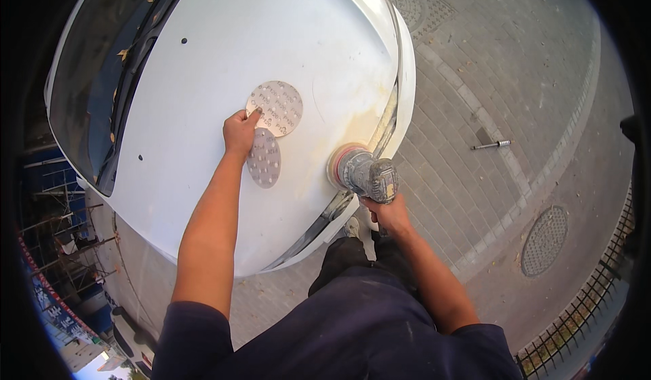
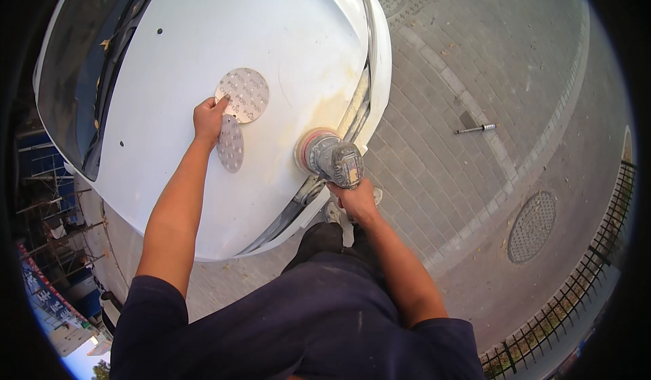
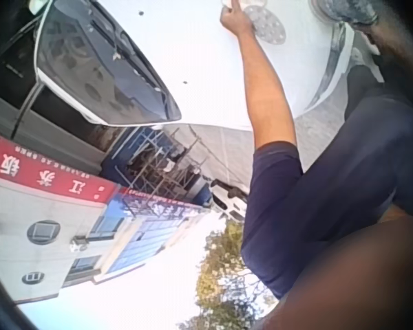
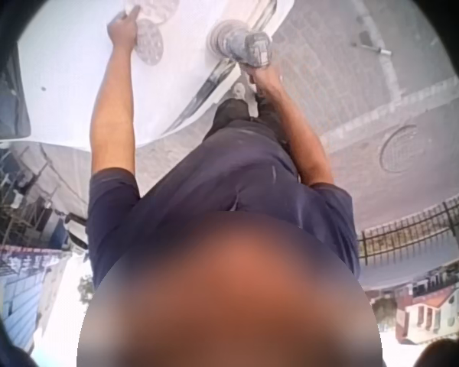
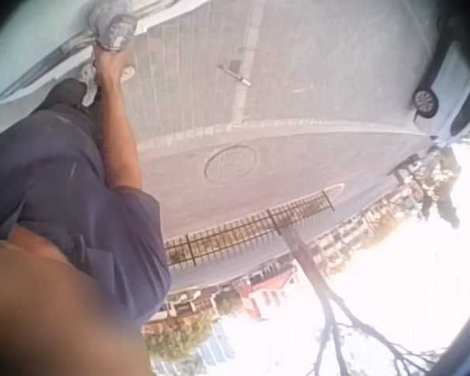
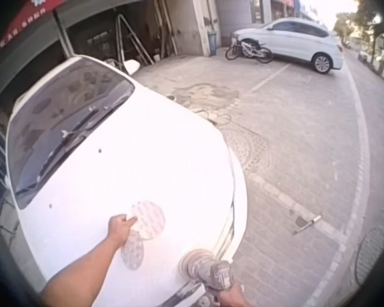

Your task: The person uses a power sander to sand the hood and driver-side door of a white car. They move the sander across the surfaces to remove paint and smooth the areas.

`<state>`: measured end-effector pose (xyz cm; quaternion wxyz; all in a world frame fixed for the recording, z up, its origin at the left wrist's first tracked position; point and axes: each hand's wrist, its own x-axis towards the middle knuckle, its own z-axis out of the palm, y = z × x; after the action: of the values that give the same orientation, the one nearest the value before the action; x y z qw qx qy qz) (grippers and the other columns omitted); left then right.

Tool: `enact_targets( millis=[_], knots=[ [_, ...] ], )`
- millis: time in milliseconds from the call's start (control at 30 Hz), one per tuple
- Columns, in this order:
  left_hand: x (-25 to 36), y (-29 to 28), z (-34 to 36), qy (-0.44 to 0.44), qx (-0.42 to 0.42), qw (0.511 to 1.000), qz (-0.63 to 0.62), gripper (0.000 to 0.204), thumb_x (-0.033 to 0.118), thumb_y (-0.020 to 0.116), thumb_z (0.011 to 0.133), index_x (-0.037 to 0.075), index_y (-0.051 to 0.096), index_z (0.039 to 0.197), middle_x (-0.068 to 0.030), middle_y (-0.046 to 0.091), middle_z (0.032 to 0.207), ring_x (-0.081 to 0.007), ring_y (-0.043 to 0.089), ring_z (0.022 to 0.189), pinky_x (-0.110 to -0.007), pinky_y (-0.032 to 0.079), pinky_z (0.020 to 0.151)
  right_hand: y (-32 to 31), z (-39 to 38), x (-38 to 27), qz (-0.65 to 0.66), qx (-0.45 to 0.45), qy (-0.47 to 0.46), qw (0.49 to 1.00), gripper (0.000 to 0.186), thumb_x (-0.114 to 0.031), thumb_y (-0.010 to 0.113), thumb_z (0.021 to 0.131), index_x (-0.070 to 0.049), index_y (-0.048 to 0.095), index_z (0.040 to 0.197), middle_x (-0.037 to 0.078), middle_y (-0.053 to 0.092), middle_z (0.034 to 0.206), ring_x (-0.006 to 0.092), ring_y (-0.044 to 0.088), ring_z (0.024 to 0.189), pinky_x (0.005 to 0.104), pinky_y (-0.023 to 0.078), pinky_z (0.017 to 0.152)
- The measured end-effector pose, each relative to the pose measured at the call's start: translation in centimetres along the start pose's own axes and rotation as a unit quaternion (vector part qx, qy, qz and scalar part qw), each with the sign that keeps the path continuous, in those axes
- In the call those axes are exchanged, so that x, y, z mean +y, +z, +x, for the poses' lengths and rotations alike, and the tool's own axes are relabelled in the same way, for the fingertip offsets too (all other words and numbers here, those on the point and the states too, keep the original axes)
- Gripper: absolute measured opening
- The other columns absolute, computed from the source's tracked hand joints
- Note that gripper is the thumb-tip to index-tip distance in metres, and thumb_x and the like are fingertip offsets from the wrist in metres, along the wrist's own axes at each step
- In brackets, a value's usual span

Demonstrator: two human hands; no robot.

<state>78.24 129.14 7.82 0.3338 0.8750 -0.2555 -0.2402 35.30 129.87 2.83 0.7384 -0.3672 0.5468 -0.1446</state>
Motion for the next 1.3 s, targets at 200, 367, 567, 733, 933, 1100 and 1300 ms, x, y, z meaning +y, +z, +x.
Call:
enact_targets(
  millis=[200,367,567,733,933,1100,1300],
  knots=[
    [-0.3,0.2,0.1,-0.002,0.002,1.000,-0.027,0.031,0.029,0.082,0.101,-0.001,0.080,0.091,-0.0020,0.073,0.077,-0.0087,0.058,0.067,-0.031,0.049,0.065,-3.0,4.8,-4.1,0.021,0.012,-0.009,1.000,0.014,-0.006,0.081,0.093,-0.003,0.069,0.087,0.003,0.063,0.067,0.0153,0.058,0.050,0.0356,0.046,0.047],
    [-0.4,0.2,0.1,-0.004,0.010,1.000,-0.019,0.036,0.033,0.083,0.099,-0.001,0.079,0.087,-0.0026,0.069,0.071,-0.0109,0.055,0.064,-0.035,0.048,0.064,-3.5,4.4,-3.9,0.058,0.024,0.016,0.998,0.015,-0.006,0.083,0.090,-0.001,0.070,0.088,0.006,0.066,0.072,0.0164,0.060,0.050,0.0354,0.048,0.046],
    [-0.3,0.1,0.2,-0.006,-0.001,1.000,0.000,0.029,0.026,0.081,0.103,-0.001,0.080,0.093,-0.0009,0.073,0.079,-0.0070,0.058,0.068,-0.029,0.048,0.063,-1.3,2.4,-1.8,0.036,0.005,-0.004,0.999,0.010,-0.004,0.081,0.093,-0.002,0.071,0.090,0.004,0.065,0.071,0.0158,0.059,0.052,0.0352,0.045,0.047],
    [0.3,0.0,-0.4,-0.004,-0.001,1.000,-0.016,0.029,0.027,0.082,0.102,-0.001,0.081,0.095,-0.0017,0.075,0.080,-0.0070,0.060,0.068,-0.030,0.050,0.064,-3.4,5.7,-4.1,0.054,0.042,-0.030,0.997,0.013,-0.006,0.081,0.092,-0.004,0.069,0.086,0.004,0.064,0.069,0.0158,0.059,0.051,0.0351,0.047,0.048],
    [0.5,0.2,-0.4,-0.005,0.014,1.000,-0.017,0.036,0.034,0.084,0.099,0.000,0.080,0.087,-0.0014,0.071,0.073,-0.0097,0.057,0.065,-0.033,0.049,0.065,-3.9,5.0,-4.9,0.084,0.027,-0.014,0.996,0.012,-0.005,0.080,0.091,-0.004,0.069,0.088,0.004,0.063,0.070,0.0164,0.059,0.051,0.0354,0.049,0.049],
    [0.2,0.1,-0.2,0.006,0.000,1.000,-0.028,0.035,0.032,0.083,0.100,-0.001,0.080,0.089,-0.0021,0.073,0.075,-0.0093,0.058,0.067,-0.032,0.050,0.066,-2.3,5.7,-5.4,0.047,0.053,-0.036,0.997,0.014,-0.008,0.081,0.091,-0.001,0.071,0.086,0.005,0.065,0.071,0.0154,0.059,0.050,0.0356,0.047,0.048],
    [0.2,0.2,-0.4,-0.008,0.010,1.000,-0.025,0.036,0.033,0.083,0.099,-0.001,0.079,0.088,-0.0026,0.071,0.073,-0.0103,0.057,0.066,-0.033,0.050,0.067,-5.5,8.6,-8.2,0.096,0.060,-0.021,0.993,0.013,-0.008,0.080,0.091,-0.001,0.070,0.086,0.005,0.065,0.073,0.0157,0.061,0.052,0.0363,0.049,0.048]
  ],
)
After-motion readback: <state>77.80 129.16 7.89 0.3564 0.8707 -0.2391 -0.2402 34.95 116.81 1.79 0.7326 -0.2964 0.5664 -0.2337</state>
